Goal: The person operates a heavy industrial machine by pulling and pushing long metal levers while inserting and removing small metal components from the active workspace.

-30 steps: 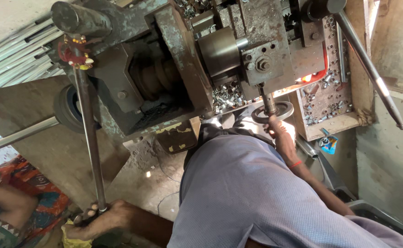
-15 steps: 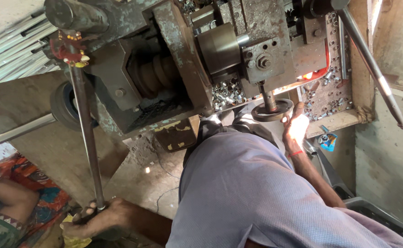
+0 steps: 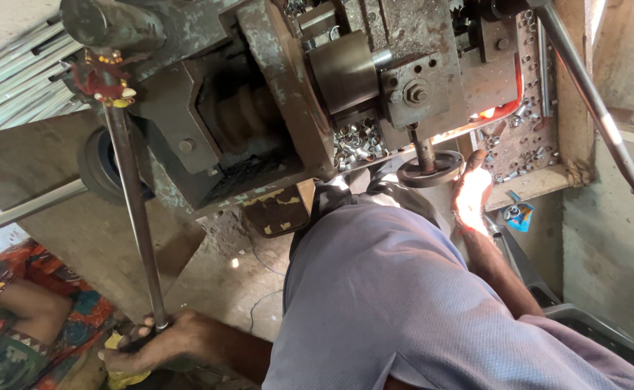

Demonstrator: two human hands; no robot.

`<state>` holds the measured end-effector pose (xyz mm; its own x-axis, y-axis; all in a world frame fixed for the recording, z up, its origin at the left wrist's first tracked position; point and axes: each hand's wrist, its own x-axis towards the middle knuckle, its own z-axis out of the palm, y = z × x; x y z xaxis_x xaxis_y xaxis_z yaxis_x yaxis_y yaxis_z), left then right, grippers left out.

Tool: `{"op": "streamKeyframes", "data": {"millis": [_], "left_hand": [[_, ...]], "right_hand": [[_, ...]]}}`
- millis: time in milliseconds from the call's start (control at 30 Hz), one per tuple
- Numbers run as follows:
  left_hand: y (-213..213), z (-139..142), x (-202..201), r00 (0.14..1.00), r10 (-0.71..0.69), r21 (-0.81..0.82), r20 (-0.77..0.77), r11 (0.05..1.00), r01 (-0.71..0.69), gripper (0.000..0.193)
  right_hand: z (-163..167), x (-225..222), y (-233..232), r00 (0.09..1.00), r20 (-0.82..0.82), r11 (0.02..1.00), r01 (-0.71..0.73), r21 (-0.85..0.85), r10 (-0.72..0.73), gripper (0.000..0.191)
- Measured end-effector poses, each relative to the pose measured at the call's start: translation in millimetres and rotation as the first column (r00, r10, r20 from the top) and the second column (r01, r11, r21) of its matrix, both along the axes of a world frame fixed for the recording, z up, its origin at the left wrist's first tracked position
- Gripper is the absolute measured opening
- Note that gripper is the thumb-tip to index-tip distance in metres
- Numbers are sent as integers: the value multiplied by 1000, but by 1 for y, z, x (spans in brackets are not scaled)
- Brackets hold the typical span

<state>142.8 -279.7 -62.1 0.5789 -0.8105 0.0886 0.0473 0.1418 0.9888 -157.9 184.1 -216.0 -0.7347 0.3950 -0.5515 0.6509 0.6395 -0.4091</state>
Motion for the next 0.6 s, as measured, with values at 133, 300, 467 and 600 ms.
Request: {"op": "streamKeyframes", "data": {"millis": [133,300,467,600], "left_hand": [[0,1,-4,1000,-7,-10,-7,1000,7,37],[4,3,-9,1000,-8,-23,9,1000,8,35],[6,5,-12,999,-34,-25,12,999,34,36],[8,8,-12,999,-40,-18,26,999,40,37]], "right_hand": [[-2,-3,4,1000,-16,1000,-11,3,11,101],[-1,-11,-1,1000,-17,1000,-23,-12,23,100],[8,-19,-4,999,-10,997,-54,-50,54,98],[20,-1,6,982,-61,973,-186,-139,180,96]]}}
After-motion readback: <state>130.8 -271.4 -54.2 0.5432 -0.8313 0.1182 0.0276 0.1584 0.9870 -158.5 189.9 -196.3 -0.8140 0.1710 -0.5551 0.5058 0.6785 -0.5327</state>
